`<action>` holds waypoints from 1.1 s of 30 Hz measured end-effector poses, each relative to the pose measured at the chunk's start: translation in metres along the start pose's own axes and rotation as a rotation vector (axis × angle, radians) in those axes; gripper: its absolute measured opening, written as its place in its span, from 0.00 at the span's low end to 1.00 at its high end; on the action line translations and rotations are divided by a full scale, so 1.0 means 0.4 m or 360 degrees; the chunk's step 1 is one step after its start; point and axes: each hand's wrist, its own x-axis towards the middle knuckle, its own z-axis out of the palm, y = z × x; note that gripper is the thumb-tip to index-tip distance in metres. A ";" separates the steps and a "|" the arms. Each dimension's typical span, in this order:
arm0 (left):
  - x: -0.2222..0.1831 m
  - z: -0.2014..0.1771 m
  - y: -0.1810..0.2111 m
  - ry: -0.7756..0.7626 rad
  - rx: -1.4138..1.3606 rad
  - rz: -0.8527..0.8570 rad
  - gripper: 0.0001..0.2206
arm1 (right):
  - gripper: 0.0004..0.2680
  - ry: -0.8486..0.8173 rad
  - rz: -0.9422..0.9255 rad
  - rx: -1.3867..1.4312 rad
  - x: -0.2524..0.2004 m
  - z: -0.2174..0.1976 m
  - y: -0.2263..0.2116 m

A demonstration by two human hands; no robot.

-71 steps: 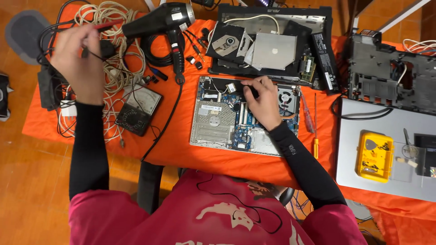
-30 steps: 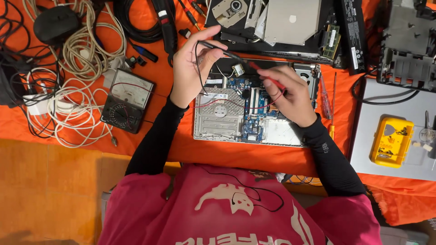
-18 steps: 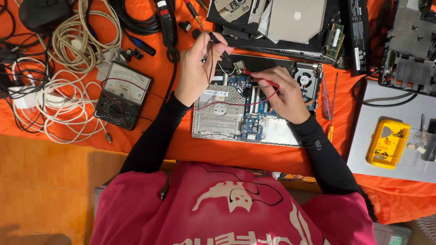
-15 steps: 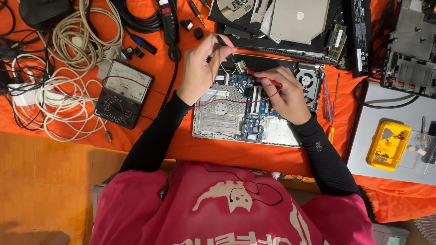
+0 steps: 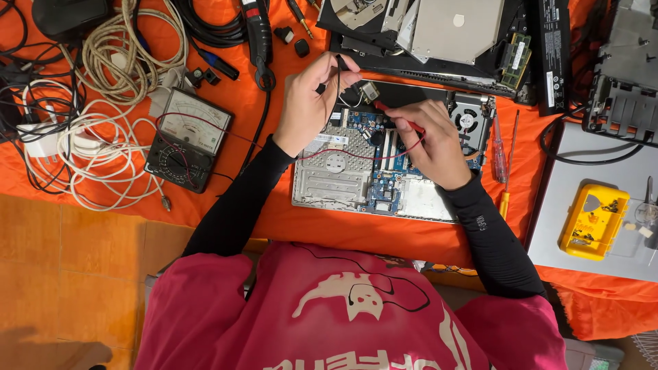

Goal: Repairing a laptop by heating internal components with a hair dryer and then manipulating internal wiring and using a multimeter.

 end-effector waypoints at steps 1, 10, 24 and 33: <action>0.001 0.001 0.000 0.0010 0.0008 -0.0007 0.02 | 0.05 0.0014 0.0054 -0.0013 0.001 0.000 0.000; 0.001 0.010 0.000 0.0047 0.0087 -0.0100 0.02 | 0.05 0.0018 0.0039 -0.0017 0.002 0.001 0.000; -0.001 0.006 0.004 0.0066 0.0123 -0.0003 0.01 | 0.06 0.0002 0.0055 -0.0017 0.002 0.002 -0.001; -0.008 0.009 -0.003 0.0055 0.0100 -0.0010 0.02 | 0.05 0.0007 0.0046 -0.0019 0.001 0.000 -0.007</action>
